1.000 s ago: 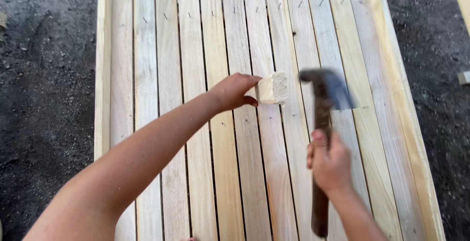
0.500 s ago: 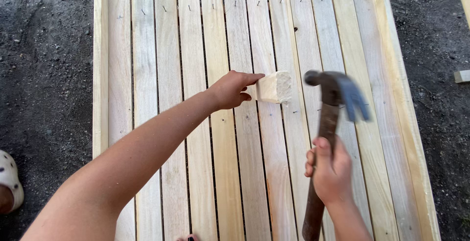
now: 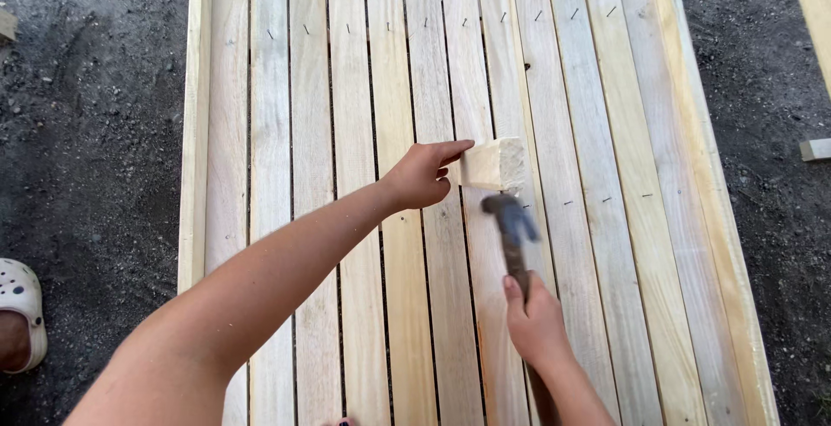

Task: The person removes nails from a slatted wooden frame outdoors. They hold a claw hammer in one hand and a small block of wood in the other, using the block as a fulcrum to lever nails out of the slats one at a time, moving along the frame to reach successive nails.

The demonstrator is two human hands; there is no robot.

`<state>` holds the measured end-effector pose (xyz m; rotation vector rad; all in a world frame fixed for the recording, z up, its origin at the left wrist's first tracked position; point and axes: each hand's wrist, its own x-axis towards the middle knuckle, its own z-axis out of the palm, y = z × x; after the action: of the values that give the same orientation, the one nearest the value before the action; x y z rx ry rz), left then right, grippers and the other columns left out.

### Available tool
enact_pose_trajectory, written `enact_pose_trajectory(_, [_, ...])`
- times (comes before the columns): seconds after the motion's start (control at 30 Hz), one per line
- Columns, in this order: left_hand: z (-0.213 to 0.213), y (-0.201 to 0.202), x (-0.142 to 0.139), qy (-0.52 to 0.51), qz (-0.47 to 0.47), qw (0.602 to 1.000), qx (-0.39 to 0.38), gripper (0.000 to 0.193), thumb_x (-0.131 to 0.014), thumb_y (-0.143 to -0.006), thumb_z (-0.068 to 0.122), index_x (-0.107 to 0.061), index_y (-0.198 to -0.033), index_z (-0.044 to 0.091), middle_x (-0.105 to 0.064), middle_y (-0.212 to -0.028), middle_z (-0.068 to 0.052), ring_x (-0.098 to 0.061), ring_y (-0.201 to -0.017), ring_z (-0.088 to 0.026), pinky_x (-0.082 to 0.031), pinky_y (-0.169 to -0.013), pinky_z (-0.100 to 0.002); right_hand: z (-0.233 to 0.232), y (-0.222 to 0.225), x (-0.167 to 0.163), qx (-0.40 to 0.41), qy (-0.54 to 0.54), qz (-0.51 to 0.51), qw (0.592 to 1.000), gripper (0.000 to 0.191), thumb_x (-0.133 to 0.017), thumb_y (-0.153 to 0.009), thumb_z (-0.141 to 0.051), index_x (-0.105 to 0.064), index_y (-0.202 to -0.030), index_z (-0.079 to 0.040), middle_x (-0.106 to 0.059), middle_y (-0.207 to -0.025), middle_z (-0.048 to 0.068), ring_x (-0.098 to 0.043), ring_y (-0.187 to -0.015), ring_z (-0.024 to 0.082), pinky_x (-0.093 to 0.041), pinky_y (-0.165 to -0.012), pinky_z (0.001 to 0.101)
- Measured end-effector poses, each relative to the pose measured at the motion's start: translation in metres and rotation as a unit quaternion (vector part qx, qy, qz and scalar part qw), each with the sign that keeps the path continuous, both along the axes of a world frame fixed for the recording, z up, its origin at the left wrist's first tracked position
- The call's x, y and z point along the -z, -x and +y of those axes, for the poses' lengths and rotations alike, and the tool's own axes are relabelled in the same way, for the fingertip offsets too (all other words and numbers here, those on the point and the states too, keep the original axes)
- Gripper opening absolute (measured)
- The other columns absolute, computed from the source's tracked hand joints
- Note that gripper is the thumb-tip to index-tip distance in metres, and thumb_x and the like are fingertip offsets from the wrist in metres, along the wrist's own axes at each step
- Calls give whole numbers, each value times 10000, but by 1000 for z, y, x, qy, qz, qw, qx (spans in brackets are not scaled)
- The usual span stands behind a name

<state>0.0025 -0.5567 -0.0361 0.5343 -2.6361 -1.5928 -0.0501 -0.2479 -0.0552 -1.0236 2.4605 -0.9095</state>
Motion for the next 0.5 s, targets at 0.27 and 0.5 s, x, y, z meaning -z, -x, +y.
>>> enact_pose_trajectory(0.27, [45,14,-26,65,123,985,-99,815,-967,-615,279,-541,-1278,73,-595,-1316,-171,-584,-1240,-345,-525,-1004,-412,-7,0,18,188,17,-345,919,449,-578,-987,-449,-516,-864,-22,-490,-555,41,-465,-406,147,-407,-386,352])
enact_pose_trajectory(0.5, [99,-45,-15,303,161,938,49,561,-874,-600,167,-607,-1093,190,-637,-1249,-87,-541,-1284,-453,-544,-1001,-434,-4,-6,17,179,-8,-295,939,435,-588,-970,-457,-541,-853,-41,-523,-542,47,-509,-399,143,-437,-387,339])
